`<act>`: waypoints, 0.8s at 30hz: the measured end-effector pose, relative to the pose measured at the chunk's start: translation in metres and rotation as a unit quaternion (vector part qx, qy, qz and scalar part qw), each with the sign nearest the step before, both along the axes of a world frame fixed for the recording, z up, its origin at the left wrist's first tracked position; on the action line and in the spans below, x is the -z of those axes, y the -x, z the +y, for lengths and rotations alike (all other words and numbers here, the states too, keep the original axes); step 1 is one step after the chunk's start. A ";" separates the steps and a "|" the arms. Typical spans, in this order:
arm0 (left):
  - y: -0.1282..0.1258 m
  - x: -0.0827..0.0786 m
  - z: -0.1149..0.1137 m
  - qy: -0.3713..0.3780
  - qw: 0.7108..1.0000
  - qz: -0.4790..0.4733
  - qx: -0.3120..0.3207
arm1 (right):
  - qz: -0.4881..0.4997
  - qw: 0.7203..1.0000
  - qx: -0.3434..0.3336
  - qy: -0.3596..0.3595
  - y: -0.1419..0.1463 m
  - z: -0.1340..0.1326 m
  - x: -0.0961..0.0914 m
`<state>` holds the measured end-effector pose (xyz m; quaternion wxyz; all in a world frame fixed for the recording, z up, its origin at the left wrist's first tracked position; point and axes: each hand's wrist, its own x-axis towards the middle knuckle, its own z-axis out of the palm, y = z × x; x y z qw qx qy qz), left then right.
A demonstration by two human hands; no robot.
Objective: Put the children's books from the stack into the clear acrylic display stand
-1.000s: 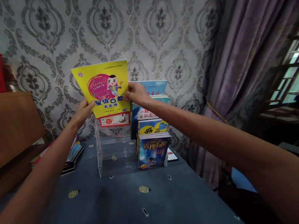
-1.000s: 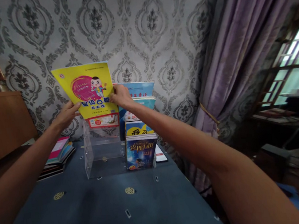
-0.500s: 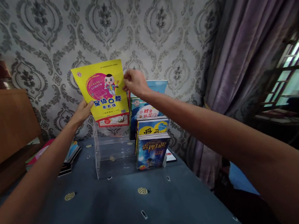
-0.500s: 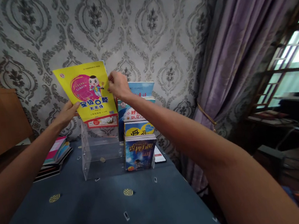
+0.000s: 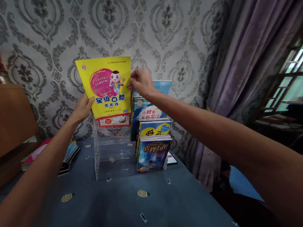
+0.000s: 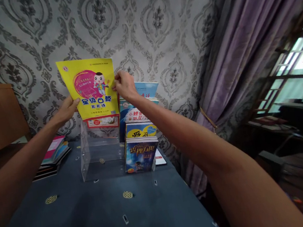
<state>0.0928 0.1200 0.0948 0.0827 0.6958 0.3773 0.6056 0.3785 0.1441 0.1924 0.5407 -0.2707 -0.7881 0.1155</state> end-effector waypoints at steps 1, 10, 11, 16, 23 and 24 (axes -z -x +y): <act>0.000 0.000 0.001 -0.007 1.000 -0.001 0.001 | -0.002 1.000 0.003 0.005 0.000 0.000 0.000; -0.007 0.002 0.002 -0.038 0.999 -0.024 -0.003 | -0.028 0.999 0.018 -0.021 -0.002 0.002 0.003; -0.008 0.002 0.002 -0.039 0.999 -0.022 -0.004 | -0.034 0.999 0.021 -0.017 -0.002 0.002 0.003; -0.009 0.001 0.000 -0.042 0.999 -0.012 0.008 | -0.077 0.995 0.054 -0.024 -0.010 -0.004 -0.001; -0.010 0.005 0.000 -0.037 0.999 -0.007 -0.034 | -0.138 0.968 0.173 -0.122 -0.028 -0.003 -0.005; -0.011 0.005 0.000 -0.043 0.999 -0.005 -0.032 | -0.136 0.965 0.179 -0.134 -0.030 0.001 -0.005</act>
